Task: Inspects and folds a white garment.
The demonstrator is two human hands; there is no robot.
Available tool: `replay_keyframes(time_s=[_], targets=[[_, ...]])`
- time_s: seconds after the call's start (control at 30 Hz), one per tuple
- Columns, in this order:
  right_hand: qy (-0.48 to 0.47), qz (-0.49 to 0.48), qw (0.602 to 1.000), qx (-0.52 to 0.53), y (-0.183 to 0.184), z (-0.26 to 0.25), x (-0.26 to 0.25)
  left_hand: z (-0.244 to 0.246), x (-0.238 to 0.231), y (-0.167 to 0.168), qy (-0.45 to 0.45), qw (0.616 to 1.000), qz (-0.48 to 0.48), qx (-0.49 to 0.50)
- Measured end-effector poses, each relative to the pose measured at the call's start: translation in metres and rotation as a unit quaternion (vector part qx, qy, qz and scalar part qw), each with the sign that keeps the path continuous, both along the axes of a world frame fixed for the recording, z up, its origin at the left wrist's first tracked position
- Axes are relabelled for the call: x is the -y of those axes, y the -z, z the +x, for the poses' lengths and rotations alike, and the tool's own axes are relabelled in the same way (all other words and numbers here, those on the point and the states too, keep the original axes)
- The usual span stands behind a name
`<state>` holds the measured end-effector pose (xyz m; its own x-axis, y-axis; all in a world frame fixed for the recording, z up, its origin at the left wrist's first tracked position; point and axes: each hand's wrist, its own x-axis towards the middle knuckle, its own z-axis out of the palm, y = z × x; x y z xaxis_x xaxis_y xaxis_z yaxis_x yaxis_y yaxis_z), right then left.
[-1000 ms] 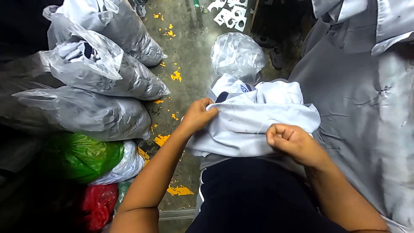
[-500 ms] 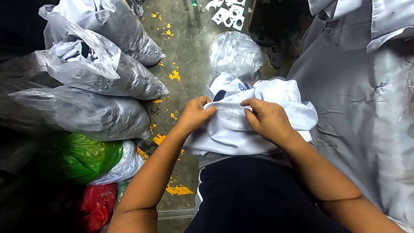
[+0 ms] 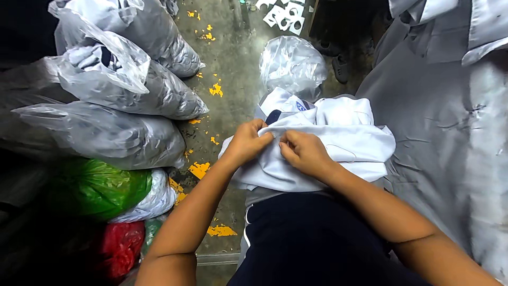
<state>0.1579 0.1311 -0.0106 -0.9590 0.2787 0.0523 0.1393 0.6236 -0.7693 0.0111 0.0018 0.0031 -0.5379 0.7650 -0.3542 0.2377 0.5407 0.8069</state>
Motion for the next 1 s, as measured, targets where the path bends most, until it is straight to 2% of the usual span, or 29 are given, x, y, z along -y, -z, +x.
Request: replay_keyframes(time_s=[0.13, 0.23, 0.4, 0.53, 0.57, 0.67, 0.77, 0.87, 0.93, 1.0], targets=[[0.024, -0.099, 0.994, 0.046, 0.001, 0.014, -0.006, 0.014, -0.001, 0.002, 0.031, 0.998, 0.026, -0.053], [0.053, -0.096, 0.993, 0.032, 0.003, 0.018, -0.011, 0.018, 0.0, 0.004, 0.036, 0.993, 0.05, -0.1], [-0.015, -0.098, 0.995, 0.031, -0.012, 0.028, 0.007, 0.029, 0.003, 0.006, 0.072, 0.962, 0.105, -0.241], [-0.091, -0.09, 0.969, 0.213, -0.032, 0.03, -0.017, 0.021, 0.011, 0.019, 0.102, 0.903, 0.201, -0.367], [-0.075, -0.075, 0.971, 0.213, -0.033, 0.033, -0.02, 0.02, 0.013, 0.021, 0.112, 0.887, 0.221, -0.39], [0.04, -0.004, 0.992, 0.121, -0.025, 0.04, -0.021, 0.022, 0.016, 0.024, 0.131, 0.854, 0.257, -0.433], [0.081, -0.013, 0.994, 0.07, -0.015, 0.032, -0.016, 0.026, 0.014, 0.024, 0.134, 0.834, 0.28, -0.455], [0.044, -0.15, 0.987, 0.028, -0.006, 0.027, -0.02, 0.026, 0.014, 0.023, 0.13, 0.825, 0.285, -0.47], [0.007, -0.3, 0.953, 0.038, -0.011, 0.029, -0.03, 0.023, 0.017, 0.025, 0.129, 0.82, 0.286, -0.478], [-0.007, -0.406, 0.912, 0.058, -0.02, 0.035, -0.046, 0.019, 0.021, 0.027, 0.135, 0.816, 0.288, -0.482]])
